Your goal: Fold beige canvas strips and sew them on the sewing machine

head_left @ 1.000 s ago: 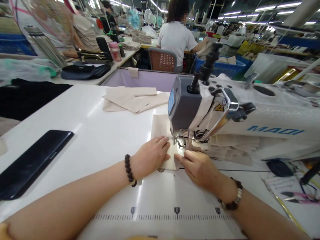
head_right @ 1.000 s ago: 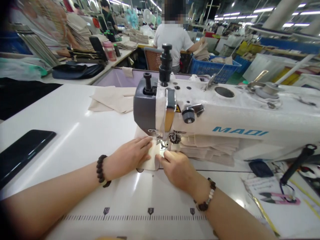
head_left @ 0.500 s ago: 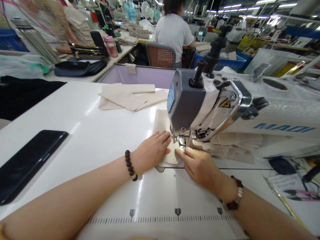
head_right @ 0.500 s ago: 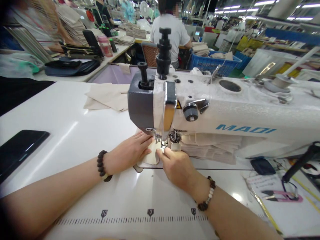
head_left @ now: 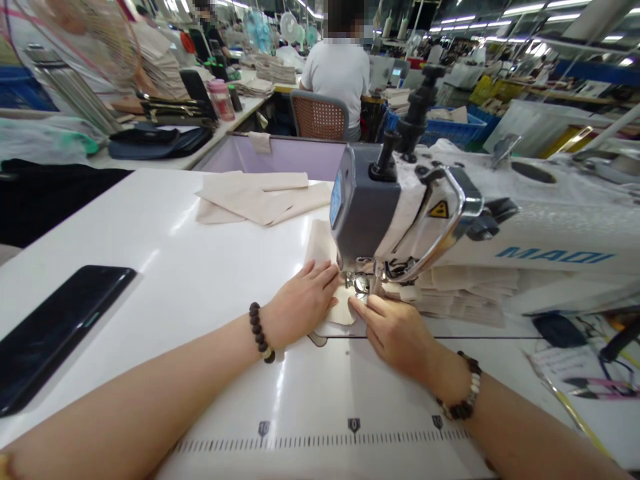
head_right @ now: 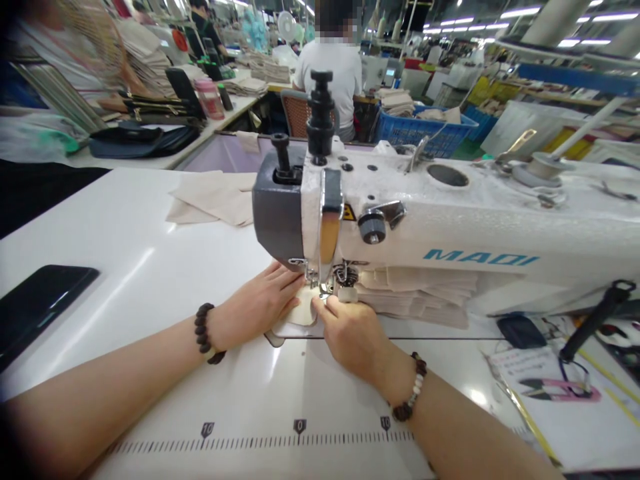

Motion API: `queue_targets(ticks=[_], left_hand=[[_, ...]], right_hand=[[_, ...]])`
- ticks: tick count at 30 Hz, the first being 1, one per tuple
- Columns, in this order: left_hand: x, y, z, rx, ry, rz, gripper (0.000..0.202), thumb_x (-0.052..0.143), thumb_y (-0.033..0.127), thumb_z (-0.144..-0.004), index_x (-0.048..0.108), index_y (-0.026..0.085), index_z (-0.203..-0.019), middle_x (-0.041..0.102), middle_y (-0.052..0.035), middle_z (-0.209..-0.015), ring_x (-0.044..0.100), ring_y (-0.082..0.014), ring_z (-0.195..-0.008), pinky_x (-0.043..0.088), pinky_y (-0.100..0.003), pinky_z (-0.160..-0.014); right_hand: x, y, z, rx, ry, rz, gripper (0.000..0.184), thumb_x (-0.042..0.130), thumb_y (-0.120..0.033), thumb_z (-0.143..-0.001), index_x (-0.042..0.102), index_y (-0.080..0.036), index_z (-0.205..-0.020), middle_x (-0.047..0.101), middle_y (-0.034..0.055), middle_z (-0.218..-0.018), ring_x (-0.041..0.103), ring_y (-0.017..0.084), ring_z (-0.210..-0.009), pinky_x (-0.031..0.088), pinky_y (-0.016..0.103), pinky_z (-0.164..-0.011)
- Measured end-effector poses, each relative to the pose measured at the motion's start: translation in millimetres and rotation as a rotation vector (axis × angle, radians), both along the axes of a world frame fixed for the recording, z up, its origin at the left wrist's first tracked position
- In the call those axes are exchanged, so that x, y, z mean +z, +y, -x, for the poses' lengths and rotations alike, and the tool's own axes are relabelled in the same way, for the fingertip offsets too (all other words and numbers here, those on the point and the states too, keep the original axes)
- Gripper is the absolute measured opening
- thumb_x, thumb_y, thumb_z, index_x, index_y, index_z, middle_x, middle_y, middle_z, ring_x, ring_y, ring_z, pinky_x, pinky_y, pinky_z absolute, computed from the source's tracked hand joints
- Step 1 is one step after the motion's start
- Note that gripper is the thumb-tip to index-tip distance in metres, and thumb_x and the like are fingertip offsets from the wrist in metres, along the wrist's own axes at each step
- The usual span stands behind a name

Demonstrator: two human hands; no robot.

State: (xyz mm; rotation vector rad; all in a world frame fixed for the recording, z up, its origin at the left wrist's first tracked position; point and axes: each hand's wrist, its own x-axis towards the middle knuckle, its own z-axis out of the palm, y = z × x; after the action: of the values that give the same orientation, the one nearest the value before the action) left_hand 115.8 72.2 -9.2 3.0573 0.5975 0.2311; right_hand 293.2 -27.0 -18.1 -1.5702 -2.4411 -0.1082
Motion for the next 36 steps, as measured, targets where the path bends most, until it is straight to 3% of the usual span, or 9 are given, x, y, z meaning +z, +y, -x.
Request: queue_targets(ticks=[3, 6, 15, 19, 23, 27, 36], left_hand=[[6.6, -8.8, 4.6, -0.161, 0.022, 0.09, 0.017, 0.042, 0.018, -0.091, 0.057, 0.012, -0.088, 0.056, -0.0084, -0.101, 0.051, -0.0199, -0.097, 0.041, -0.034, -0.088], [9.8, -16.9, 7.9, -0.25, 0.049, 0.163, 0.02, 0.041, 0.018, -0.091, 0.057, 0.013, -0.081, 0.056, -0.0044, -0.085, 0.052, -0.0158, -0.083, 0.044, -0.029, -0.079], [0.0, -13.7, 5.7, -0.191, -0.013, 0.145, 0.017, 0.043, 0.016, -0.09, 0.057, 0.012, -0.081, 0.054, -0.004, -0.083, 0.05, -0.0151, -0.08, 0.046, -0.027, -0.073], [-3.7, -8.2, 4.3, -0.178, -0.045, 0.146, 0.016, 0.043, 0.013, -0.09, 0.057, 0.011, -0.081, 0.054, -0.0045, -0.084, 0.051, -0.0149, -0.082, 0.046, -0.027, -0.074], [-1.8, -2.5, -0.7, -0.154, -0.048, 0.157, 0.019, 0.04, 0.013, -0.091, 0.057, 0.01, -0.082, 0.055, -0.0059, -0.088, 0.052, -0.0155, -0.087, 0.046, -0.028, -0.08], [3.5, 0.4, -6.1, -0.121, -0.051, 0.156, 0.019, 0.039, 0.011, -0.091, 0.057, 0.007, -0.087, 0.056, -0.0083, -0.094, 0.052, -0.0156, -0.096, 0.043, -0.027, -0.089], [4.0, 5.5, -9.5, -0.093, -0.074, 0.036, 0.018, 0.042, 0.014, -0.091, 0.057, 0.007, -0.097, 0.057, -0.0068, -0.09, 0.054, -0.0165, -0.089, 0.046, -0.028, -0.081]], right_hand=[[1.8, -2.0, -3.3, 0.166, 0.048, -0.047, 0.028, 0.037, -0.011, -0.083, 0.06, -0.013, -0.096, 0.052, 0.0021, -0.065, 0.044, 0.015, -0.059, 0.029, 0.028, -0.054], [2.0, -3.1, -4.3, 0.236, 0.068, -0.077, 0.028, 0.033, -0.012, -0.085, 0.061, -0.014, -0.087, 0.05, 0.0021, -0.063, 0.041, 0.015, -0.057, 0.028, 0.03, -0.053], [0.8, -0.4, -1.8, 0.132, 0.06, -0.05, 0.027, 0.035, -0.013, -0.084, 0.061, -0.014, -0.088, 0.051, 0.0021, -0.064, 0.044, 0.014, -0.058, 0.028, 0.028, -0.053], [-1.2, 1.4, -1.7, 0.075, 0.037, -0.014, 0.03, 0.037, -0.013, -0.083, 0.061, -0.013, -0.1, 0.054, 0.0024, -0.067, 0.048, 0.014, -0.059, 0.031, 0.027, -0.053], [-2.9, 4.0, 0.2, -0.029, -0.037, -0.005, 0.04, 0.041, -0.012, -0.079, 0.056, -0.012, -0.115, 0.059, 0.0039, -0.075, 0.052, 0.014, -0.06, 0.033, 0.027, -0.052], [-1.2, 5.2, 3.0, -0.099, -0.088, 0.016, 0.042, 0.043, -0.012, -0.078, 0.055, -0.011, -0.118, 0.061, 0.0044, -0.078, 0.054, 0.015, -0.061, 0.035, 0.026, -0.051], [2.3, 4.3, 3.0, -0.103, -0.081, 0.072, 0.042, 0.044, -0.011, -0.077, 0.055, -0.011, -0.118, 0.063, 0.006, -0.083, 0.056, 0.015, -0.066, 0.038, 0.026, -0.054]])
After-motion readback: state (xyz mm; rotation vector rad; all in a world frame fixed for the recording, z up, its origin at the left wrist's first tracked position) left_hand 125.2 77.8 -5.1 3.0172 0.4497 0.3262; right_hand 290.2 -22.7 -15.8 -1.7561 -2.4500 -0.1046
